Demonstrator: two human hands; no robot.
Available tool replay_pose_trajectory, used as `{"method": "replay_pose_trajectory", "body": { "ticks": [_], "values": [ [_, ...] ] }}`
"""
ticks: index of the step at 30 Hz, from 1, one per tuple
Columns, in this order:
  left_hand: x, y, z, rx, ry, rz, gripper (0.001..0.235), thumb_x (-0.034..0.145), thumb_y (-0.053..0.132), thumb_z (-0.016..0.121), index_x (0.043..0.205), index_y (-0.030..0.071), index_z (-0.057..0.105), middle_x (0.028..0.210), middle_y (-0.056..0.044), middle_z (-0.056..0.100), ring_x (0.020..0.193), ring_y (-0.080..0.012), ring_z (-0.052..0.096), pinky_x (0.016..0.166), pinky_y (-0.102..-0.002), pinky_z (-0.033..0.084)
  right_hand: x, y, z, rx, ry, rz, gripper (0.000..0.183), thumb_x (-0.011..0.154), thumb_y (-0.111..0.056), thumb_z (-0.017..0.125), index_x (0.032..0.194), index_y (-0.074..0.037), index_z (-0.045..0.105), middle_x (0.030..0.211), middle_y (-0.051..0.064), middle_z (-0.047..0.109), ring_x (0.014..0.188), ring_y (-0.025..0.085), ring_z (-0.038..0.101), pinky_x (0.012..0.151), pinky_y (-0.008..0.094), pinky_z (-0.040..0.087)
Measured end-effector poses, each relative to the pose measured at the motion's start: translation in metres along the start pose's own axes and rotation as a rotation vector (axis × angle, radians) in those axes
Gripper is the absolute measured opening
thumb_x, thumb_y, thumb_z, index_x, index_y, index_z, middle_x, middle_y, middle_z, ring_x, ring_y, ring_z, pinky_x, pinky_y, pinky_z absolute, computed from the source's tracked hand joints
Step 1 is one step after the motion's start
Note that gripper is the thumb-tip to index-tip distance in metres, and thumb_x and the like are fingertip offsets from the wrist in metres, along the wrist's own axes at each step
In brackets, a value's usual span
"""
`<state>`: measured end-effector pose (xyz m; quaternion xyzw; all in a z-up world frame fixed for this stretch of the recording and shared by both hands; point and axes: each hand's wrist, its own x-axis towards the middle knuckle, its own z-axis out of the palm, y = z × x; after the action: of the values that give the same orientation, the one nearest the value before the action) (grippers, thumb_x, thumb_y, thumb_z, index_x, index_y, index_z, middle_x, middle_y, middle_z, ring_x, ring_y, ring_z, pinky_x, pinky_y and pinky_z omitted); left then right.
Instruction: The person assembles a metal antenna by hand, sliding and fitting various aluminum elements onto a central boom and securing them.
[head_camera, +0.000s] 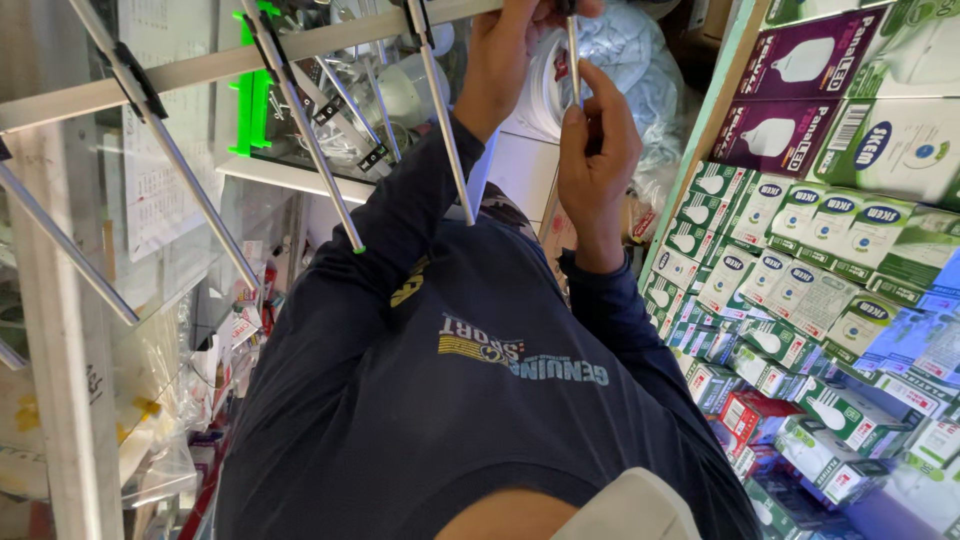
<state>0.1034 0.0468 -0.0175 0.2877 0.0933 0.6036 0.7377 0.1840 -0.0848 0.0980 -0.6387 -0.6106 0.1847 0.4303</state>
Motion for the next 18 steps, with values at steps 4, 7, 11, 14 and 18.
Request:
{"method": "replay_pose_trajectory", "body": {
  "ticks": [4,7,11,14,18],
  "values": [
    [0.001,0.007,0.003,0.074,-0.052,0.01,0.041,0.113,0.029,0.046,0.117,-0.003,0.071,0.11,-0.015,0.077,0.103,-0.0221,0.074,0.088,-0.036,0.061,0.002,0.001,-0.002,-0.032,-0.002,-0.033,0.038,0.107,0.004,0.063,0.144,-0.005,0.061,0.093,0.002,0.053,0.072,0.008,0.043,0.06,0.024,0.035],
    [-0.004,0.011,0.002,0.122,-0.049,-0.004,0.04,0.112,0.029,0.046,0.117,-0.002,0.072,0.11,-0.013,0.078,0.098,-0.0182,0.073,0.084,-0.034,0.061,0.004,-0.004,-0.003,-0.123,-0.016,-0.093,0.038,0.108,0.004,0.064,0.145,-0.005,0.061,0.093,0.003,0.051,0.071,0.01,0.043,0.06,0.026,0.035],
    [0.0,0.002,-0.002,0.271,-0.02,0.067,0.04,0.114,0.028,0.047,0.114,-0.002,0.074,0.109,-0.013,0.08,0.1,-0.0179,0.075,0.089,-0.033,0.06,0.004,-0.009,-0.005,-0.253,-0.017,-0.132,0.036,0.108,0.004,0.065,0.142,-0.004,0.061,0.091,0.005,0.05,0.07,0.011,0.041,0.057,0.028,0.032],
    [0.0,0.002,-0.001,0.236,-0.002,0.038,0.039,0.113,0.027,0.048,0.113,-0.002,0.074,0.108,-0.012,0.08,0.096,-0.0158,0.075,0.082,-0.032,0.061,0.006,-0.009,-0.005,-0.26,-0.015,-0.14,0.036,0.106,0.004,0.066,0.141,-0.004,0.062,0.089,0.005,0.05,0.068,0.011,0.041,0.058,0.029,0.031],
    [-0.003,0.009,0.005,0.177,0.012,-0.007,0.037,0.112,0.027,0.048,0.112,-0.001,0.073,0.107,-0.011,0.079,0.086,-0.0128,0.072,0.071,-0.03,0.059,0.007,-0.007,-0.007,-0.233,-0.001,-0.153,0.036,0.105,0.003,0.068,0.139,-0.004,0.063,0.089,0.004,0.051,0.067,0.01,0.042,0.058,0.03,0.031]
  ]
}}
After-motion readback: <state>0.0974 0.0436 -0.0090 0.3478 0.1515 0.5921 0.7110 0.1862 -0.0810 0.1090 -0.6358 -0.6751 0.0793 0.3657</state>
